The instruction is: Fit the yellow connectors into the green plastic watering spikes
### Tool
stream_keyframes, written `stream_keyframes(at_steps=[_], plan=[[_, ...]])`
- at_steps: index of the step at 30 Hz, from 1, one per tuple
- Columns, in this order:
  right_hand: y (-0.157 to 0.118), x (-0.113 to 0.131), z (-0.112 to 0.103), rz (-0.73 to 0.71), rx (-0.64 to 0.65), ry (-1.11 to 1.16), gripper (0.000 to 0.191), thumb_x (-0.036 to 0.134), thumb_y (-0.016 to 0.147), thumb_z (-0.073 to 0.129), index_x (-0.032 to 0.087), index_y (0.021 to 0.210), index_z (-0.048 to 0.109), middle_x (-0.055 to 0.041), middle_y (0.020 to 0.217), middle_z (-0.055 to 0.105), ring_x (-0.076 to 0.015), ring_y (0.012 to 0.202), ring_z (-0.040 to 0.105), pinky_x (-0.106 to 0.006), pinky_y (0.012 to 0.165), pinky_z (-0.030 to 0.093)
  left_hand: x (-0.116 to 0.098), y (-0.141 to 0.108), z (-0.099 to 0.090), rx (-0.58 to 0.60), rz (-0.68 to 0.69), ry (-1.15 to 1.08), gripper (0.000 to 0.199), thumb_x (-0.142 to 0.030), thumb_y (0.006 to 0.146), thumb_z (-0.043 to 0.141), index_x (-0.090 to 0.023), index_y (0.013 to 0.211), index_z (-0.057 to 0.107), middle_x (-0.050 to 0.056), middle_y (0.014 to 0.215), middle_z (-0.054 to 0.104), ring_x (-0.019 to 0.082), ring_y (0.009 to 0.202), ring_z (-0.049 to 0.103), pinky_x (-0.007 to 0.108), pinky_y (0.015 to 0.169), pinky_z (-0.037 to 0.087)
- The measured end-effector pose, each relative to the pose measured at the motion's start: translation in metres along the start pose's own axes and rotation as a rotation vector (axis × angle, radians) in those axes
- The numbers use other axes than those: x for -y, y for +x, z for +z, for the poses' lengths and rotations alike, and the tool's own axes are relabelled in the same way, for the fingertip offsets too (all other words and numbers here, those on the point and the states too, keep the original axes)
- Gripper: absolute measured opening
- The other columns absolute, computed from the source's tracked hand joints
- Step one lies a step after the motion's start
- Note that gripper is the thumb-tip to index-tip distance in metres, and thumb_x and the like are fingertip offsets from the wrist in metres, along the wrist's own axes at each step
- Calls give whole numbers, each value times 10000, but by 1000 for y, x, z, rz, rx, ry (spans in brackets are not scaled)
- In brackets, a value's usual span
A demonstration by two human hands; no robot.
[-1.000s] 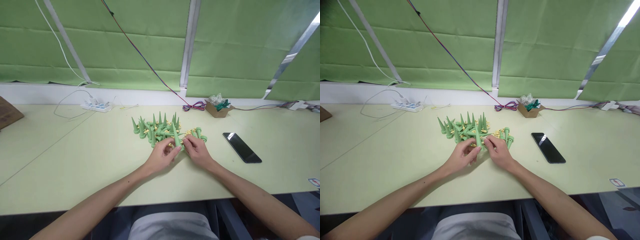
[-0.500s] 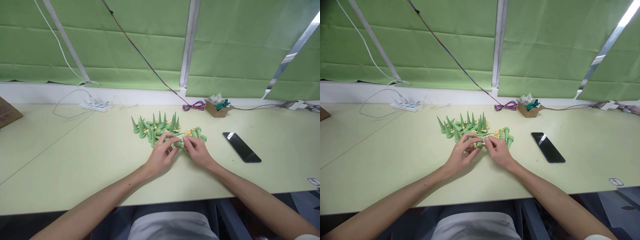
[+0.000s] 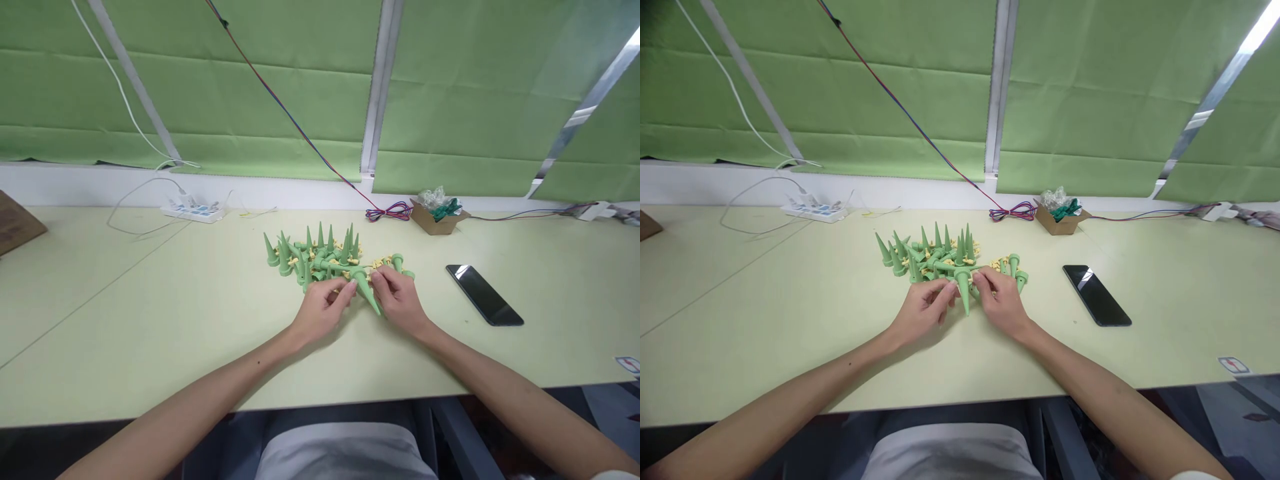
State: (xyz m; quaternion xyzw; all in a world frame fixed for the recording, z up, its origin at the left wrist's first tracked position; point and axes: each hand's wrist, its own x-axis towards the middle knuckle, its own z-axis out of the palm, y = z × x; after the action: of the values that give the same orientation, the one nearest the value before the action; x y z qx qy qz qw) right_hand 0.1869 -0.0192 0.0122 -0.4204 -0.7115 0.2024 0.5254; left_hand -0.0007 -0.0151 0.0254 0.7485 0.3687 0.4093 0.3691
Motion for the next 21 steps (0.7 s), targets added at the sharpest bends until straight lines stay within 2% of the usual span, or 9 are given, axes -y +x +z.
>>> stream_keyframes(at_steps=[4,10,15,21], plan=[[-1,1,0,-53,61,-16,339,355,1032,437,209,728,469,33,603,429,-124,544,379,-287,566,322,-2,1,-1,17,-47,-4,535,-536,960,490,-152,590,541,-31,474,452,82,451,386,238,456,301],[0,0,1,-42,91,-2,336,345,1035,427,214,728,454,35,589,418,-130,546,373,-292,563,316,0,1,-2,36,-63,25,462,-528,932,545,-158,656,546,-37,519,475,79,464,388,234,466,297],[-1,-1,1,4,101,24,399,368,1037,412,217,672,356,37,580,378,-127,536,346,-293,541,282,6,0,-1,14,12,112,359,-483,880,644,-167,747,536,-34,637,530,68,489,393,226,478,299],[-2,-1,1,31,135,75,414,381,1041,389,213,663,360,32,591,375,-126,535,354,-292,532,278,10,0,1,-17,125,126,224,-345,874,657,-182,818,514,-26,750,543,67,532,418,218,505,348]])
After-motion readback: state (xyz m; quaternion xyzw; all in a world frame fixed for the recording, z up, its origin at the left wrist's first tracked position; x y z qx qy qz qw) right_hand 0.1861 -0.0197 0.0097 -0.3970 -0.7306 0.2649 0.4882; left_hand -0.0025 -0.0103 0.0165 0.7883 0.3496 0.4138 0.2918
